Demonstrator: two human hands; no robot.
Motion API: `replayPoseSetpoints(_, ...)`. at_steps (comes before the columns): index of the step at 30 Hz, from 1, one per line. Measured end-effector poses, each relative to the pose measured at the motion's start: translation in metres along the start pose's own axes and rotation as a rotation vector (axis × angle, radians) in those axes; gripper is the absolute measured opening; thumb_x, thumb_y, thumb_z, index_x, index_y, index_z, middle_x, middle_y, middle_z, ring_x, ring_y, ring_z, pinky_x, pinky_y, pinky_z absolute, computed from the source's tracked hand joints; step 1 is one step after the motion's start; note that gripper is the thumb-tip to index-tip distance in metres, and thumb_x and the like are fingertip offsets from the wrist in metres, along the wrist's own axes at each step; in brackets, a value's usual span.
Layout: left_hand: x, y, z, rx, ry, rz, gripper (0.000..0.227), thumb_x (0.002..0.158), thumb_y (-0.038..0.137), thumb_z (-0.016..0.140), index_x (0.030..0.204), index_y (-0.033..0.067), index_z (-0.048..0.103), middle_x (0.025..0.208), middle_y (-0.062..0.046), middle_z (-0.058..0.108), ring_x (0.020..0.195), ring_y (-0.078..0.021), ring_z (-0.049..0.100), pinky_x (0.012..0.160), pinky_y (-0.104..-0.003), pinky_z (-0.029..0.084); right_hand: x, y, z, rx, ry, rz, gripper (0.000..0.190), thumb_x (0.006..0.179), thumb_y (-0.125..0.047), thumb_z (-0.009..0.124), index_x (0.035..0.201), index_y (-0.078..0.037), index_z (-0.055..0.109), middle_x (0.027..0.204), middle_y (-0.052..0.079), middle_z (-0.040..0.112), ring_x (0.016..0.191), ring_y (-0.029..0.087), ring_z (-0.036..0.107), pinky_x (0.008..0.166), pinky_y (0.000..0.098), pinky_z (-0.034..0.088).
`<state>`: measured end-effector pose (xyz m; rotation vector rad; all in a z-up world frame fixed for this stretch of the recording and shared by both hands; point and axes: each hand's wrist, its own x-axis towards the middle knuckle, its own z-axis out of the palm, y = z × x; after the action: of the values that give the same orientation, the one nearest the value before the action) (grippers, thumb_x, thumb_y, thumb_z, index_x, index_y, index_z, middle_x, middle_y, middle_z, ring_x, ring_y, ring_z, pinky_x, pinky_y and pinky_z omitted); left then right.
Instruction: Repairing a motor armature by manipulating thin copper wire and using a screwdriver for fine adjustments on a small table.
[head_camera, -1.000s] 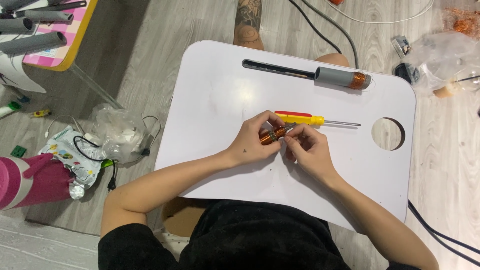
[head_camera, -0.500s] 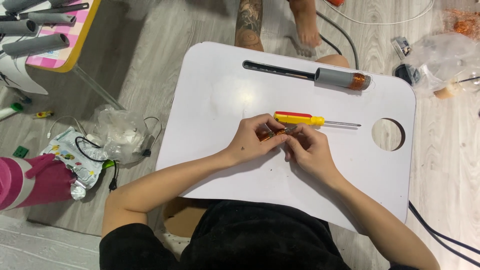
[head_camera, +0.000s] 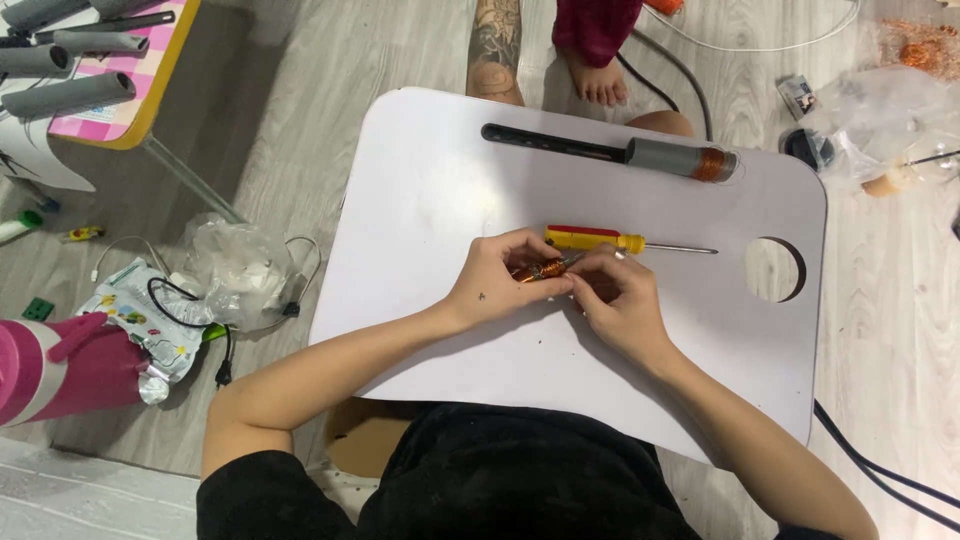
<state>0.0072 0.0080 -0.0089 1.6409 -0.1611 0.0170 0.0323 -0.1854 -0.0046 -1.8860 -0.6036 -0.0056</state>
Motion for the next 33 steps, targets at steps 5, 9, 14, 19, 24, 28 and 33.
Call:
replayPoseSetpoints(5,0.003,0.002,-0.003,-0.038,-0.050,-0.012,0.035,0.074,0.019,0.089,0.102,0.0068,0.073,0.094,-0.016,0.077,0.092,-0.0240,0.074,0.080,-0.035,0.060,0.001,0.008,-0.004,0.043,0.002,-0.029,0.008,0.087,-0.007,0.075,0.089,0.000,0.071,0.070,0.012,0.066,0.051,0.021,0.066,0.043,0.0290,0.054)
replayPoseSetpoints(9,0.006,0.007,-0.009,-0.077,-0.151,-0.031,0.029,0.082,0.017,0.083,0.105,0.0035,0.071,0.095,-0.015,0.077,0.071,-0.0135,0.073,0.064,-0.023,0.061,-0.001,0.023,-0.003,0.036,0.065,-0.050,0.019,0.083,-0.013,0.082,0.091,-0.003,0.068,0.077,0.008,0.064,0.057,0.018,0.067,0.049,0.0269,0.057)
replayPoseSetpoints(14,0.011,0.001,-0.014,-0.122,-0.255,-0.045,0.023,0.087,0.014,0.077,0.106,0.0023,0.070,0.096,-0.016,0.077,0.067,-0.0136,0.073,0.057,-0.020,0.059,0.004,0.007,-0.009,-0.084,0.021,-0.170,0.041,0.081,-0.009,0.082,0.116,-0.003,0.061,0.102,0.012,0.065,0.069,0.022,0.067,0.057,0.0304,0.058)
replayPoseSetpoints(19,0.013,-0.006,-0.015,-0.104,-0.361,-0.003,0.020,0.087,0.014,0.077,0.102,0.0020,0.069,0.091,-0.016,0.077,0.059,-0.0133,0.070,0.050,-0.020,0.057,0.009,-0.019,-0.019,-0.316,-0.185,-0.346,0.036,0.088,-0.010,0.071,0.123,-0.009,0.065,0.119,0.013,0.065,0.075,0.028,0.069,0.059,0.0345,0.057)
replayPoseSetpoints(24,0.015,-0.008,-0.013,-0.058,-0.387,0.111,0.023,0.074,0.010,0.087,0.088,0.0004,0.071,0.079,-0.015,0.073,0.052,-0.0154,0.069,0.046,-0.022,0.055,0.010,-0.006,-0.026,-0.519,-0.191,-0.651,0.017,0.090,-0.009,0.069,0.106,-0.015,0.071,0.112,0.007,0.071,0.074,0.022,0.068,0.059,0.0300,0.052)
replayPoseSetpoints(28,0.016,-0.012,-0.012,-0.064,-0.376,0.079,0.020,0.075,0.010,0.085,0.086,-0.0008,0.071,0.075,-0.014,0.072,0.049,-0.0156,0.068,0.044,-0.022,0.055,0.009,-0.010,-0.024,-0.586,-0.154,-0.765,0.013,0.091,-0.010,0.068,0.103,-0.011,0.071,0.107,0.007,0.073,0.070,0.022,0.067,0.056,0.0293,0.050)
replayPoseSetpoints(33,0.011,-0.010,-0.010,-0.035,-0.318,0.097,0.019,0.073,0.005,0.084,0.086,-0.0018,0.071,0.073,-0.016,0.068,0.051,-0.0180,0.069,0.046,-0.025,0.056,0.007,-0.021,-0.021,-0.619,-0.110,-0.777,0.009,0.090,-0.013,0.071,0.099,-0.010,0.074,0.099,0.005,0.072,0.069,0.019,0.065,0.057,0.0266,0.048)
